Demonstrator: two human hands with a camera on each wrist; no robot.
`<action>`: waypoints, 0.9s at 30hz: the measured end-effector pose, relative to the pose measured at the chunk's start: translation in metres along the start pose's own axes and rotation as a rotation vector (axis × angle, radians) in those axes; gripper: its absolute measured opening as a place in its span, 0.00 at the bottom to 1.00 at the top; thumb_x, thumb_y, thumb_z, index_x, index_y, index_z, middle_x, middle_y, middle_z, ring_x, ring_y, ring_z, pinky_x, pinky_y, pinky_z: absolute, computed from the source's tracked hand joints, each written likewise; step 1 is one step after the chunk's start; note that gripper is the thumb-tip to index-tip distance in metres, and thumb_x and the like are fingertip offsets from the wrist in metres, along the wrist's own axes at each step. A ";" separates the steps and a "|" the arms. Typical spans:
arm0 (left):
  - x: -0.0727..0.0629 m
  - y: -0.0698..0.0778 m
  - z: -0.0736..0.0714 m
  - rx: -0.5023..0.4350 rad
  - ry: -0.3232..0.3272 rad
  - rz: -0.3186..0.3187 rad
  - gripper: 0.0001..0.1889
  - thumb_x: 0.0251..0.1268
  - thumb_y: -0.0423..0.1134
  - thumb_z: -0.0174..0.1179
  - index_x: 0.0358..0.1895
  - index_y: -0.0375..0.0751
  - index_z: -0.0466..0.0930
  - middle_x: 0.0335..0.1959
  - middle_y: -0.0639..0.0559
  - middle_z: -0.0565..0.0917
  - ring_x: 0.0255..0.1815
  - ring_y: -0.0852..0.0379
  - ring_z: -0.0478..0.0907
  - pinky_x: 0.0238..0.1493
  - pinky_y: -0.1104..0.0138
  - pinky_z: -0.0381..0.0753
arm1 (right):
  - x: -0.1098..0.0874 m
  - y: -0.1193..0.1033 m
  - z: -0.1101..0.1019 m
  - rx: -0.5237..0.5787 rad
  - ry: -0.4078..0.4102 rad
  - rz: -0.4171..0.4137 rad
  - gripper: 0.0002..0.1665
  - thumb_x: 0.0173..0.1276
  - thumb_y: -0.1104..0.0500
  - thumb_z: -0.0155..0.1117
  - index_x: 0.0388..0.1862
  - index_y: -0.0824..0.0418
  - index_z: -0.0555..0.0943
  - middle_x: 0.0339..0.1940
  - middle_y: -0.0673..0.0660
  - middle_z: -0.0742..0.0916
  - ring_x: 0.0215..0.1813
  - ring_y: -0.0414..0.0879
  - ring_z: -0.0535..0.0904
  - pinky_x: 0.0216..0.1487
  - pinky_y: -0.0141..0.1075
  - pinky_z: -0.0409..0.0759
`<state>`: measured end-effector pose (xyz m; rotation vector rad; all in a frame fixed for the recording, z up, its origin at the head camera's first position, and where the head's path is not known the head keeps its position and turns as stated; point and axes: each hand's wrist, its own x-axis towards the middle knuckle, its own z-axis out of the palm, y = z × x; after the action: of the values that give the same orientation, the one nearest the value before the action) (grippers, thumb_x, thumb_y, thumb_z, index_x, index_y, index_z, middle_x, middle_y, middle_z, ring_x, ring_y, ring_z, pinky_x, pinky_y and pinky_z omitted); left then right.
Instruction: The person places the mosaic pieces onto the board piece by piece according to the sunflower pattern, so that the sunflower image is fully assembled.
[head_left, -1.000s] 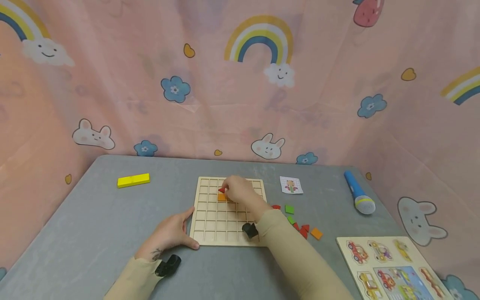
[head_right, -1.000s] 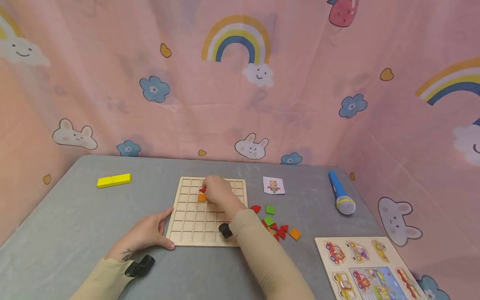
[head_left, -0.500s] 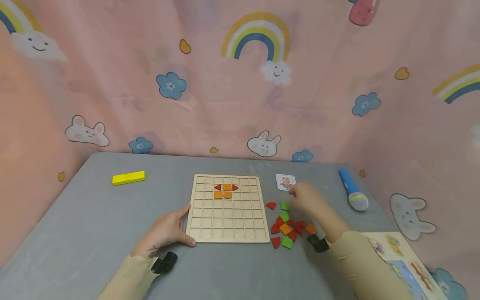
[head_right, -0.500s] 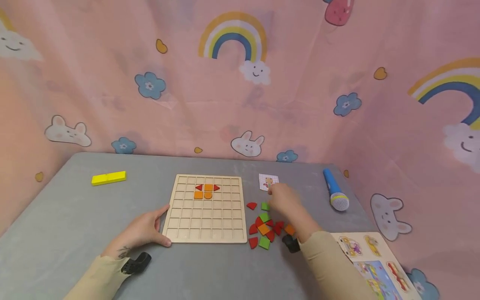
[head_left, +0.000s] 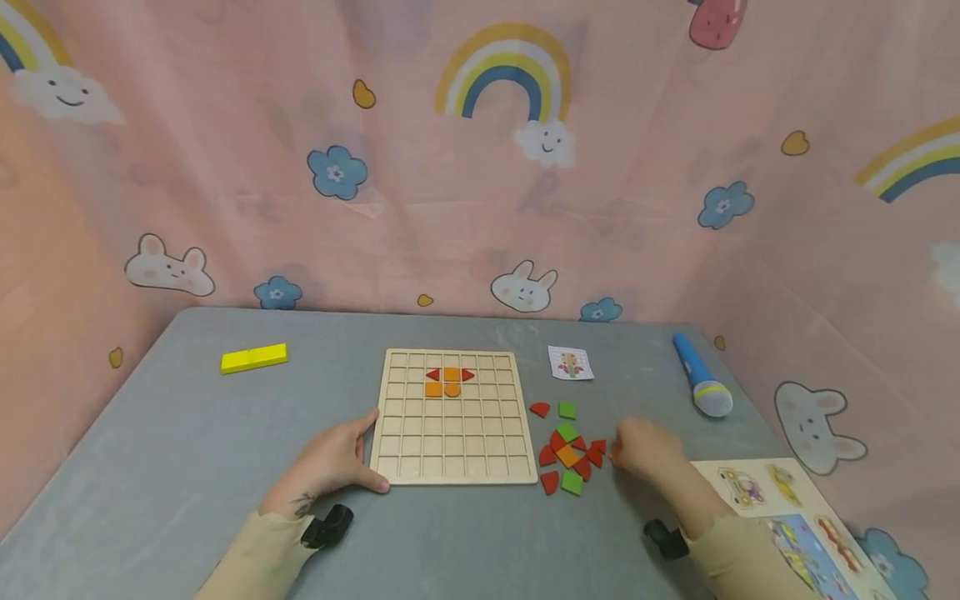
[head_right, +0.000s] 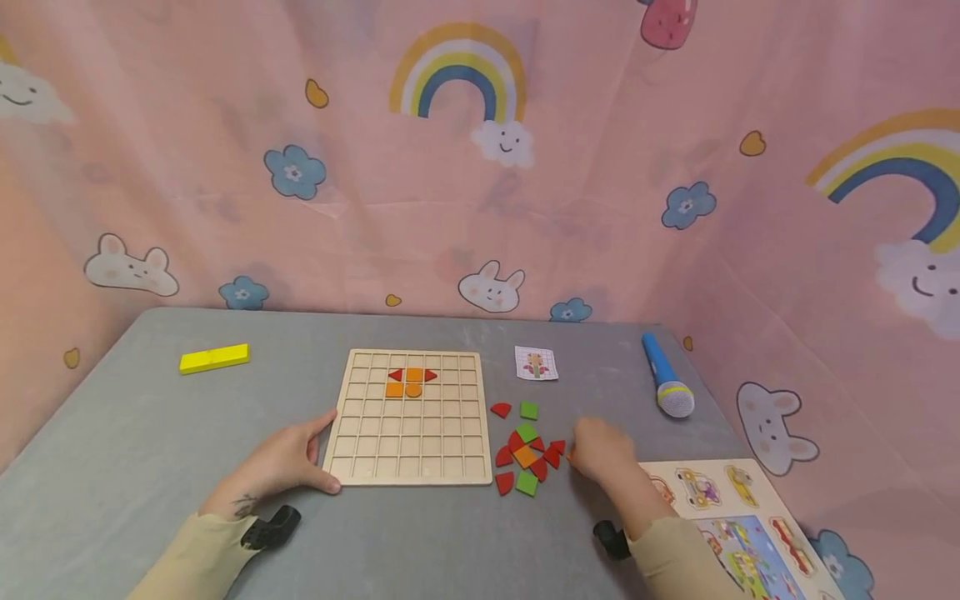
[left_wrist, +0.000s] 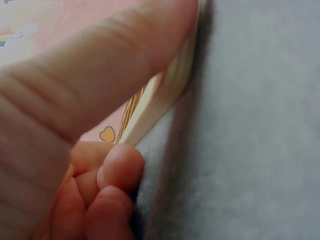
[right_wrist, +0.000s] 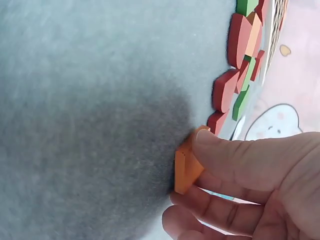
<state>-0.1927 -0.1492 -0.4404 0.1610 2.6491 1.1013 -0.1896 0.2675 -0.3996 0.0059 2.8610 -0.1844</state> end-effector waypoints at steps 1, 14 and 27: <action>0.000 0.000 0.000 0.000 0.000 0.001 0.63 0.18 0.44 0.81 0.71 0.42 0.57 0.16 0.50 0.71 0.15 0.57 0.63 0.16 0.68 0.59 | 0.000 0.000 0.000 0.005 0.001 0.005 0.05 0.52 0.63 0.65 0.26 0.61 0.78 0.25 0.54 0.79 0.27 0.48 0.71 0.30 0.44 0.72; 0.000 -0.002 0.001 -0.027 0.009 -0.012 0.64 0.16 0.43 0.82 0.71 0.42 0.57 0.15 0.49 0.70 0.14 0.57 0.62 0.16 0.68 0.58 | 0.035 -0.048 -0.025 0.099 0.078 -0.075 0.05 0.59 0.62 0.64 0.33 0.62 0.79 0.31 0.56 0.82 0.31 0.49 0.74 0.32 0.42 0.74; 0.000 -0.003 0.002 -0.019 0.011 0.004 0.63 0.17 0.43 0.82 0.70 0.41 0.57 0.16 0.50 0.71 0.14 0.57 0.62 0.16 0.68 0.58 | 0.079 -0.155 -0.007 0.123 0.188 -0.422 0.08 0.62 0.66 0.61 0.37 0.57 0.83 0.37 0.53 0.86 0.41 0.48 0.81 0.41 0.42 0.77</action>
<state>-0.1926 -0.1498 -0.4434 0.1566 2.6477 1.1313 -0.2708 0.1135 -0.3946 -0.5875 2.9940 -0.4650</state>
